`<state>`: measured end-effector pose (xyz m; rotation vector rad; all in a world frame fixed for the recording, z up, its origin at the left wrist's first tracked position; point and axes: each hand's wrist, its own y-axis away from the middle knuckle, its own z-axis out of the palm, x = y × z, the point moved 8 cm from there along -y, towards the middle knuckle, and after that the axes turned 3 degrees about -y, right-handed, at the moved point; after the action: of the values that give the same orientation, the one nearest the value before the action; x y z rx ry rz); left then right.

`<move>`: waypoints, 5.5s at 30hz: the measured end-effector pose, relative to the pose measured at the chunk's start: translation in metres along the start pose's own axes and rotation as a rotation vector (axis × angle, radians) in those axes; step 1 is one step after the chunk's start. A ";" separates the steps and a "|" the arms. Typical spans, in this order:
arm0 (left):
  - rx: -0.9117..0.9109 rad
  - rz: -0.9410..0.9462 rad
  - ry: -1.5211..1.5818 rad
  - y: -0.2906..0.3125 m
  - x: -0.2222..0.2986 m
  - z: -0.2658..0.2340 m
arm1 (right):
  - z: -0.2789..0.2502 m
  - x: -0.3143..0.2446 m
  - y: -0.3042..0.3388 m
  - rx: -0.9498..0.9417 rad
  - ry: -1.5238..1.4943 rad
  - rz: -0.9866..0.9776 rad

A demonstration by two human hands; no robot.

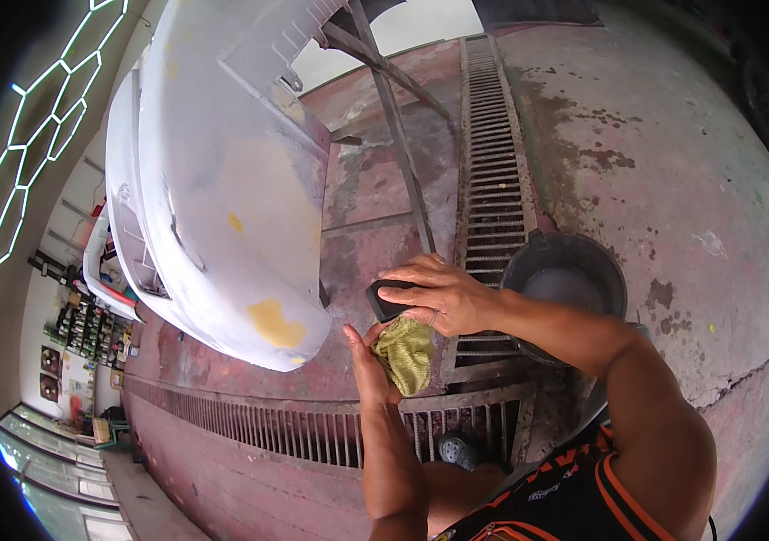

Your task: The person sands a white car fender with a black sanding block, repeatedly dipping it into a bucket of water and wiping the surface with a yellow cloth. The person works on the curved side of the fender, focusing on smoothing the surface.

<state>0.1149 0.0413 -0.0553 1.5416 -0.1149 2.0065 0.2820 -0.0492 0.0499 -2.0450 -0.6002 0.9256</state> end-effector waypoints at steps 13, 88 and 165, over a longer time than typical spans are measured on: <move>-0.137 0.067 0.142 0.023 0.011 0.026 | 0.006 -0.003 -0.012 -0.057 -0.068 -0.082; 0.002 0.438 0.120 0.016 0.035 -0.021 | -0.007 -0.025 -0.066 0.200 -0.171 0.085; 0.163 0.489 0.042 0.033 0.079 -0.033 | 0.016 -0.018 -0.075 0.539 0.083 -0.007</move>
<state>0.0586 0.0602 0.0151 1.6920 -0.3478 2.4766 0.2514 -0.0114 0.1117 -1.5841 -0.2710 0.8797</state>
